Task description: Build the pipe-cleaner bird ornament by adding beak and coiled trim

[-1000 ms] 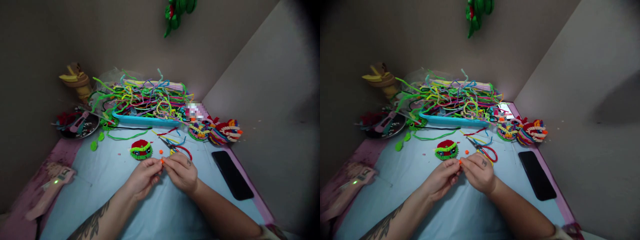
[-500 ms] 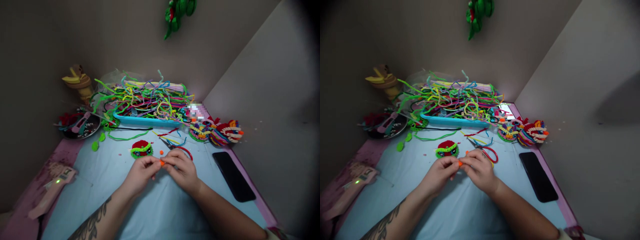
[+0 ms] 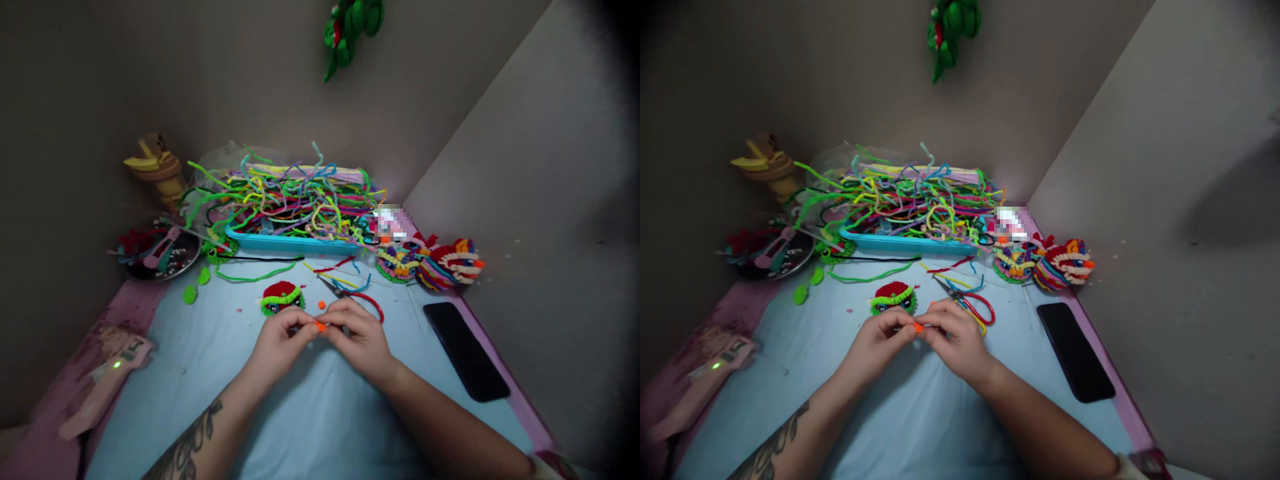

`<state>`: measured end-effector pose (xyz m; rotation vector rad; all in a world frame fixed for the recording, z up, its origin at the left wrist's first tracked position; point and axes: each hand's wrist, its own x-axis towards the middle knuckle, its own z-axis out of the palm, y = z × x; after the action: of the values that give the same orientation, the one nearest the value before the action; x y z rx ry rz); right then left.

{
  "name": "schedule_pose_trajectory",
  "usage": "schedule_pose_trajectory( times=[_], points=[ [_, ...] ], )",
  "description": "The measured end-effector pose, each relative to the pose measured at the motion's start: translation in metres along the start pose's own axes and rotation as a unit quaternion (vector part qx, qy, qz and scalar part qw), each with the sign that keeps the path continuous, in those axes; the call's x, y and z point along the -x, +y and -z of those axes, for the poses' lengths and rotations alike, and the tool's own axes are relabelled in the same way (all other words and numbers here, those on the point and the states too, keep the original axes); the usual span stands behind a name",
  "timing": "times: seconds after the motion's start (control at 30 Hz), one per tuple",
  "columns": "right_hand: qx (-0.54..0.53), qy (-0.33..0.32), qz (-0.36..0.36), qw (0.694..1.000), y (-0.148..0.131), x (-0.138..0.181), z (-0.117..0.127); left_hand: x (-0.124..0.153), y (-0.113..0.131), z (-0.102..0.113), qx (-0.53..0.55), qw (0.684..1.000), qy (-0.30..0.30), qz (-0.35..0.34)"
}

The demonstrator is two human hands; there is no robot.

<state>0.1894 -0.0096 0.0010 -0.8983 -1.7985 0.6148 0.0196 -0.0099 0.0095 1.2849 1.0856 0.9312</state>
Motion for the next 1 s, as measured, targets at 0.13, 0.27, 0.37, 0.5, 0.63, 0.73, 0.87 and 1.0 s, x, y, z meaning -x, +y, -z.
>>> schedule_pose_trajectory(
  times=[0.13, 0.27, 0.37, 0.5, 0.63, 0.73, 0.87, 1.0],
  points=[
    [0.009, -0.033, -0.002, 0.999, 0.003, 0.000, 0.002, -0.003, -0.002, 0.004, -0.006, 1.000, -0.016, 0.013],
    [-0.006, -0.058, -0.058, 0.997, 0.004, 0.001, 0.001, -0.005, -0.007, 0.002, 0.038, 0.998, -0.027, 0.043],
    [-0.032, -0.054, -0.085, 0.994, 0.005, 0.002, -0.001, -0.005, -0.009, 0.001, 0.056, 0.997, -0.020, 0.045],
    [-0.061, -0.043, -0.100, 0.992, 0.011, 0.006, -0.003, 0.003, -0.001, 0.007, 0.064, 0.997, 0.025, 0.028],
    [-0.247, -0.007, -0.207, 0.947, 0.018, 0.007, -0.005, 0.029, 0.011, 0.030, -0.038, 0.991, 0.126, -0.019],
    [-0.471, -0.002, -0.318, 0.823, 0.019, 0.005, -0.003, 0.062, 0.014, 0.058, -0.125, 0.960, 0.245, -0.049],
    [-0.597, -0.019, -0.355, 0.720, 0.018, 0.002, 0.005, 0.106, 0.005, 0.100, -0.361, 0.872, 0.327, -0.035],
    [-0.603, -0.025, -0.354, 0.714, 0.017, 0.001, 0.008, 0.132, -0.007, 0.133, -0.521, 0.749, 0.409, -0.020]
  ],
)
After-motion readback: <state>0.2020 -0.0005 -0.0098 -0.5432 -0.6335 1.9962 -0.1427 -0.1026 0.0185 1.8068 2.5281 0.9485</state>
